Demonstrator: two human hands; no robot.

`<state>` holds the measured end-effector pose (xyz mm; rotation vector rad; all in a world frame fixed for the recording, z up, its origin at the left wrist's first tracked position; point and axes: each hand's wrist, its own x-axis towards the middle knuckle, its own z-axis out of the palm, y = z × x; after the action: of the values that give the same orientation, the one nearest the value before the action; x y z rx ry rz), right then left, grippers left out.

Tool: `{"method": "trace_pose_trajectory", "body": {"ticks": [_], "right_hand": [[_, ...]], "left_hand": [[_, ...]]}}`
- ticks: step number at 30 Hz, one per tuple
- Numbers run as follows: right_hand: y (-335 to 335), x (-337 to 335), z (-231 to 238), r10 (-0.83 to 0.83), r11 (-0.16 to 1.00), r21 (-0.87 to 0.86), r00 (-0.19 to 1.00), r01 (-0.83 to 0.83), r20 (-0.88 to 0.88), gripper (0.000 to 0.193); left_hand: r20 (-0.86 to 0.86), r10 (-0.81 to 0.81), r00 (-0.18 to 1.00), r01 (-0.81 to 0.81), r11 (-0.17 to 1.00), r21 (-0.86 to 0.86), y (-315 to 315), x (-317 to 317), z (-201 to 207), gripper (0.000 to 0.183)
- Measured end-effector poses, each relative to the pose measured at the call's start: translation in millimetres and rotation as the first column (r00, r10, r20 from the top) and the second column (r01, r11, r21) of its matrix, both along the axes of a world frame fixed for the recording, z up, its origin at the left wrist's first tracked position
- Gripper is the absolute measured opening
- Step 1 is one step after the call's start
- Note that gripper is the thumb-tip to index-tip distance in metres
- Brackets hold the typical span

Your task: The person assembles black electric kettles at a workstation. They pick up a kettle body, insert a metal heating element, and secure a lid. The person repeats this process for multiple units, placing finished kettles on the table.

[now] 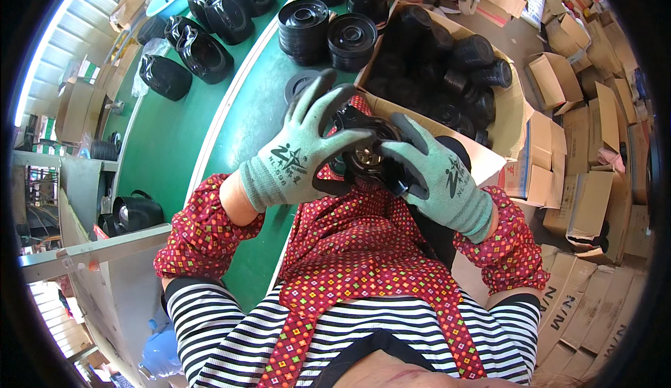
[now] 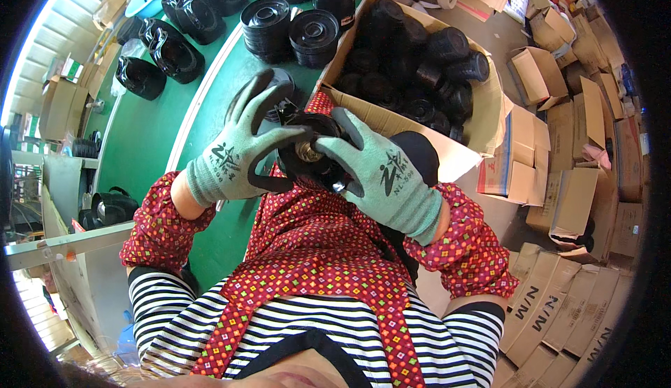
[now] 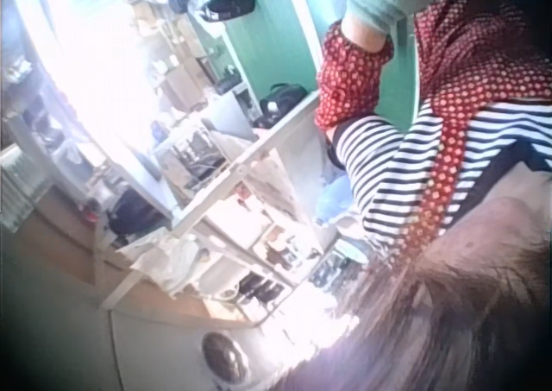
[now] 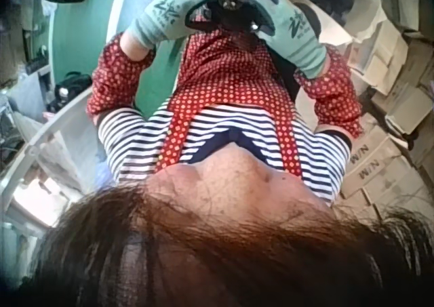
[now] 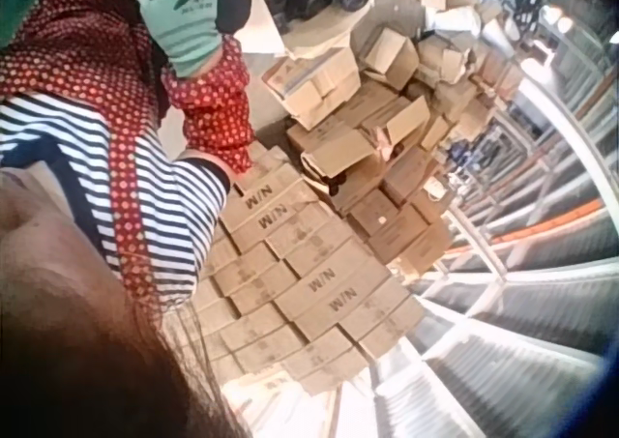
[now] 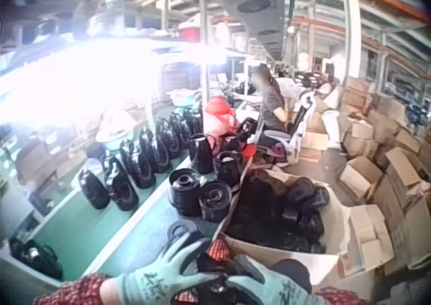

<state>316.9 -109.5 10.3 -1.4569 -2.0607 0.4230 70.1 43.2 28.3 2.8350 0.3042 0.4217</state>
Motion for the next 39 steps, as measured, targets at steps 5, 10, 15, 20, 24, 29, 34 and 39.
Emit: {"method": "trace_pose_trajectory", "body": {"ticks": [5, 10, 15, 20, 24, 29, 34, 39], "right_hand": [[-7, -3, -20, -0.212, 0.974, 0.020, 0.933, 0.228, -0.292, 0.065], [-33, 11, -98, -0.480, 0.869, -0.474, 0.469, 0.141, -0.741, 0.071], [-30, -16, -108, -0.235, 0.969, -0.247, 0.429, 0.029, -0.872, 0.063], [-5, 18, -84, -0.391, 0.913, -0.407, -0.323, -0.019, -0.862, 0.059], [-3, 96, -117, -0.389, 0.866, 0.035, 0.716, 0.498, -0.579, 0.034], [12, 91, -142, -0.363, 0.930, -0.199, 0.680, 0.310, -0.638, 0.016], [1, 43, -152, -0.332, 0.943, -0.176, 0.823, 0.282, -0.461, 0.031], [-12, 37, -113, -0.270, 0.962, -0.069, 0.871, 0.265, -0.410, 0.025]], "left_hand": [[-0.079, -0.098, 0.992, 0.098, 0.995, -0.006, 11, 11, -4, 0.073], [0.049, -0.131, 0.990, 0.134, 0.989, -0.069, 7, 14, -17, 0.066], [0.335, 0.084, 0.938, -0.021, 0.982, -0.189, -37, 11, -29, 0.070], [0.464, 0.247, 0.851, -0.013, 0.893, -0.451, -92, 0, -55, 0.071], [0.307, 0.279, 0.910, -0.129, 0.893, -0.430, -87, -56, -107, 0.105], [-0.334, 0.757, 0.562, -0.811, 0.583, -0.043, -47, -138, -185, 0.123], [-0.242, 0.635, 0.733, -0.673, 0.627, -0.392, -34, -173, -220, 0.085], [-0.286, 0.712, 0.641, -0.408, 0.000, -0.913, -35, -108, -135, 0.063]]}}
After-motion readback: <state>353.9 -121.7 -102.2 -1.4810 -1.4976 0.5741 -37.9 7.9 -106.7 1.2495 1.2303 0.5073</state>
